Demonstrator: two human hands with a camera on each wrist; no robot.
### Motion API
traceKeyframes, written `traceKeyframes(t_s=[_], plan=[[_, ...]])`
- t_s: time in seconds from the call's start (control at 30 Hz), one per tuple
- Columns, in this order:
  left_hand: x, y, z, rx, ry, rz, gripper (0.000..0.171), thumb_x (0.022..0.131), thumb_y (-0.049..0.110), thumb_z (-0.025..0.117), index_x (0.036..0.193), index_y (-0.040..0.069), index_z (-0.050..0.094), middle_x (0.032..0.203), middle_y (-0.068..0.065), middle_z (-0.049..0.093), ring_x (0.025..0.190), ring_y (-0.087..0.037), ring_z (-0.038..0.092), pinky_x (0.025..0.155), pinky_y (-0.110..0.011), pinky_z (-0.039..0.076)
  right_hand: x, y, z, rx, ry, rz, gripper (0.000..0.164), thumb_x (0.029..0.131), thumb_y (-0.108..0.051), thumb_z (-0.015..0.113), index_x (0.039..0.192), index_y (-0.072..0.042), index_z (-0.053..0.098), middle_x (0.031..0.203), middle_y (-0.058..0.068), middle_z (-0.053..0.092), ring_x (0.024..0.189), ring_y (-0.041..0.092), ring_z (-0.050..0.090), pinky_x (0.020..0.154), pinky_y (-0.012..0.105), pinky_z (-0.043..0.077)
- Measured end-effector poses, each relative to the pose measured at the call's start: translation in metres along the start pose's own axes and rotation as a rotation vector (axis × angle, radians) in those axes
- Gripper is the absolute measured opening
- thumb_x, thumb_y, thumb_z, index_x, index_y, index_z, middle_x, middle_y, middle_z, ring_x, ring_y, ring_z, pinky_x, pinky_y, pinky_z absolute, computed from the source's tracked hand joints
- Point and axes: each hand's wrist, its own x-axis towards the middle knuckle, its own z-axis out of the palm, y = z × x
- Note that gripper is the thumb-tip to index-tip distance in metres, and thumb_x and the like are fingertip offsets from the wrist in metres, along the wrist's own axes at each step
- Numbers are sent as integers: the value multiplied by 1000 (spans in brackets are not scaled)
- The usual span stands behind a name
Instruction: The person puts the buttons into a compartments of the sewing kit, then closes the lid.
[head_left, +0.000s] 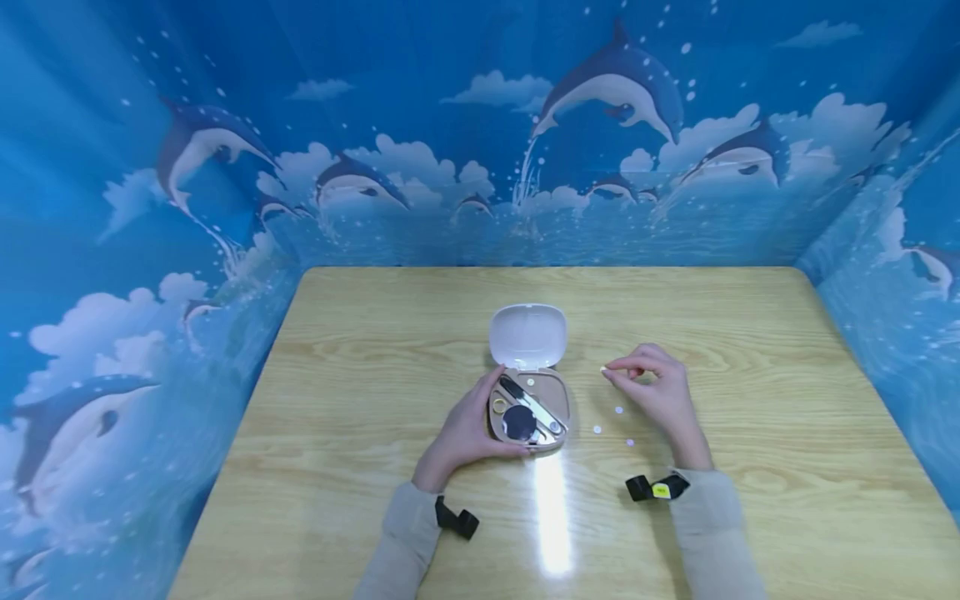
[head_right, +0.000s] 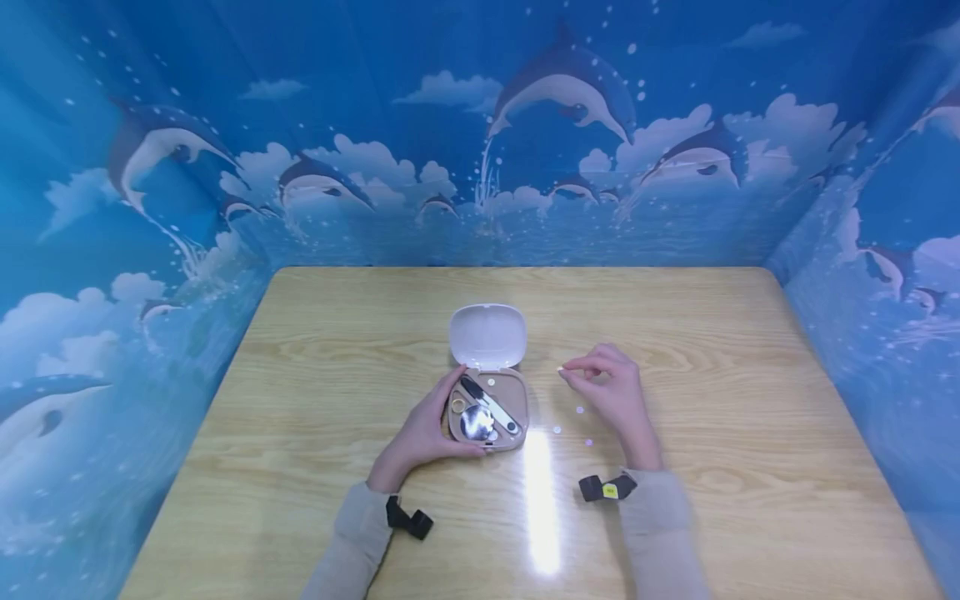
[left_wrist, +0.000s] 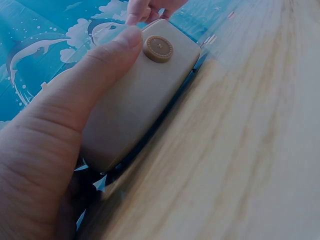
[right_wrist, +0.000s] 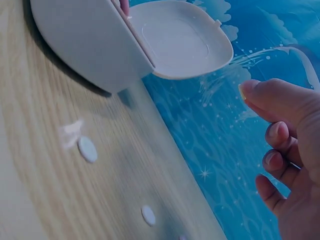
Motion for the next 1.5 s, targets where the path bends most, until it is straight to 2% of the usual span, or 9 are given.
traceKeyframes(t_s=[0.23, 0.63, 0.87, 1.1, 1.3, 1.5], plan=[[0, 0, -1, -11, -2, -11, 135, 53, 59, 92, 159, 38, 12, 160, 1, 31, 142, -27, 35, 113, -53, 32, 5, -9, 13, 23, -49, 45, 13, 73, 10, 81, 82, 4, 75, 71, 12, 58, 72, 28, 50, 72, 23, 42], [0, 1, 0, -17, 6, 15, 134, 54, 58, 92, 159, 32, 14, 159, -1, 33, 141, -28, 37, 113, -53, 33, 9, -17, 36, 72, -111, 116, 11, 76, 6, 80, 85, 3, 75, 74, 13, 59, 75, 29, 51, 71, 28, 45], [0, 0, 0, -18, 8, 28, 133, 54, 58, 92, 159, 30, 15, 158, -1, 35, 140, -28, 39, 113, -52, 34, 11, -20, 48, 98, -137, 128, 11, 76, 6, 80, 85, 4, 74, 75, 15, 60, 75, 25, 52, 74, 25, 45], [1, -1, 0, -14, 10, 46, 133, 55, 59, 91, 160, 28, 14, 158, -3, 33, 140, -29, 38, 113, -53, 34, 3, 12, 66, 113, -168, 181, 13, 77, 0, 82, 88, -3, 76, 80, 10, 63, 78, 25, 54, 73, 28, 48], [1, -1, 0, -6, 7, 30, 133, 55, 61, 90, 159, 32, 12, 160, -3, 31, 141, -28, 36, 114, -51, 33, -2, 17, 73, 135, -204, 206, 12, 78, -9, 84, 88, -11, 77, 83, 3, 64, 80, 18, 55, 72, 22, 51], [1, -2, 0, -1, 0, 17, 133, 55, 62, 90, 159, 33, 13, 159, -1, 32, 141, -25, 37, 114, -49, 33, -5, 21, 79, 100, -236, 184, 13, 76, -13, 86, 85, -16, 77, 79, -2, 62, 80, 17, 53, 73, 25, 47]])
